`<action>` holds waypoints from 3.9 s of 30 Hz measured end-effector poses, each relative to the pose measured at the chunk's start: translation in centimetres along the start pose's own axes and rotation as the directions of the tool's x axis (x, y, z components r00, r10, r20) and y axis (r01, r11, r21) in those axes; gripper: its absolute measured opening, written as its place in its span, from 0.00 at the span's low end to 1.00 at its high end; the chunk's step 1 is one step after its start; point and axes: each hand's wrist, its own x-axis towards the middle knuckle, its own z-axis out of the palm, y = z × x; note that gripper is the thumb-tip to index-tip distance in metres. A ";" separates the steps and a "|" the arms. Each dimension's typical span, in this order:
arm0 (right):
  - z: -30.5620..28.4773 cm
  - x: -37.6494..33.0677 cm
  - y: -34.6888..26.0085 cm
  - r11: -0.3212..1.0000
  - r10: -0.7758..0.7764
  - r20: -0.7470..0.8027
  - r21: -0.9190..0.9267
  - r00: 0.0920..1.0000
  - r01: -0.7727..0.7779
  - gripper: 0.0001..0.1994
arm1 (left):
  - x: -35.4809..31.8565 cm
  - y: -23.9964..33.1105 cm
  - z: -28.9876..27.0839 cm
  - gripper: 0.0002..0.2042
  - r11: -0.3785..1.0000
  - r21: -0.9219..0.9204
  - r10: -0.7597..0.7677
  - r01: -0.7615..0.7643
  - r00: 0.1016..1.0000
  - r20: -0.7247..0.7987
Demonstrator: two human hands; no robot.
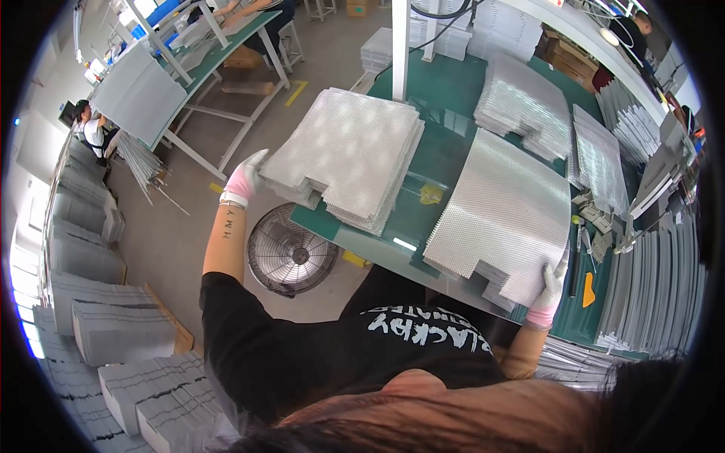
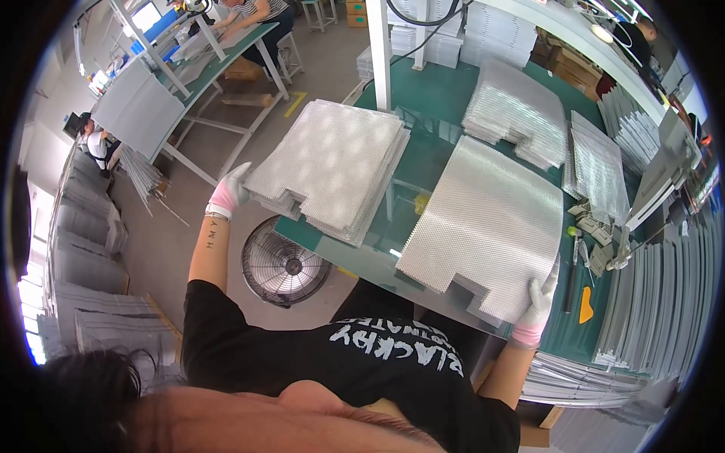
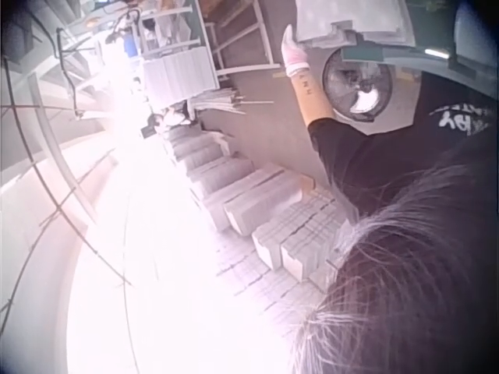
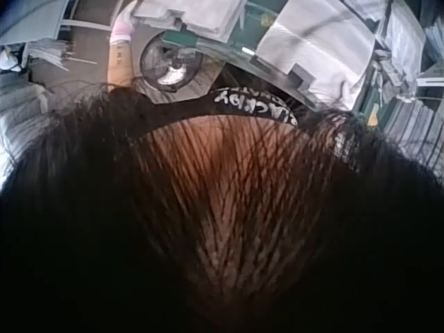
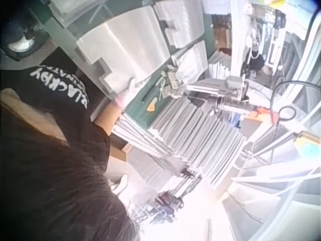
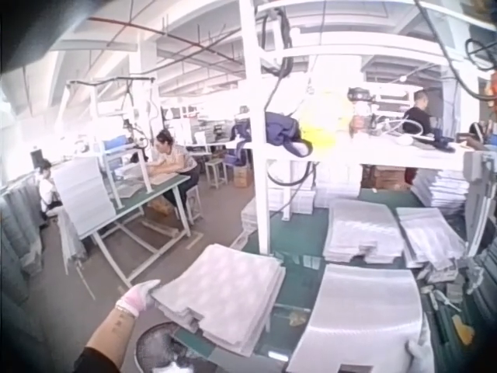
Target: Assembling aluminum frames onto mesh filter panels using manual and power tools.
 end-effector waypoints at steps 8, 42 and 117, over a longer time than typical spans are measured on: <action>1.2 0.3 -0.5 1.000 0.011 0.033 0.023 0.999 -0.011 0.38 | 2.1 -4.7 1.5 0.29 0.543 -0.672 -0.321 0.504 0.864 0.388; -16.7 -3.7 -6.8 0.979 -0.199 -0.373 -0.109 0.906 0.170 0.36 | -8.6 23.7 15.2 0.20 0.774 -0.162 0.629 -0.612 0.772 0.092; 31.2 -3.1 10.9 0.957 0.169 0.455 -0.287 0.874 -0.036 0.39 | 5.0 -0.7 4.3 0.31 0.875 -0.293 -0.282 0.386 0.897 0.341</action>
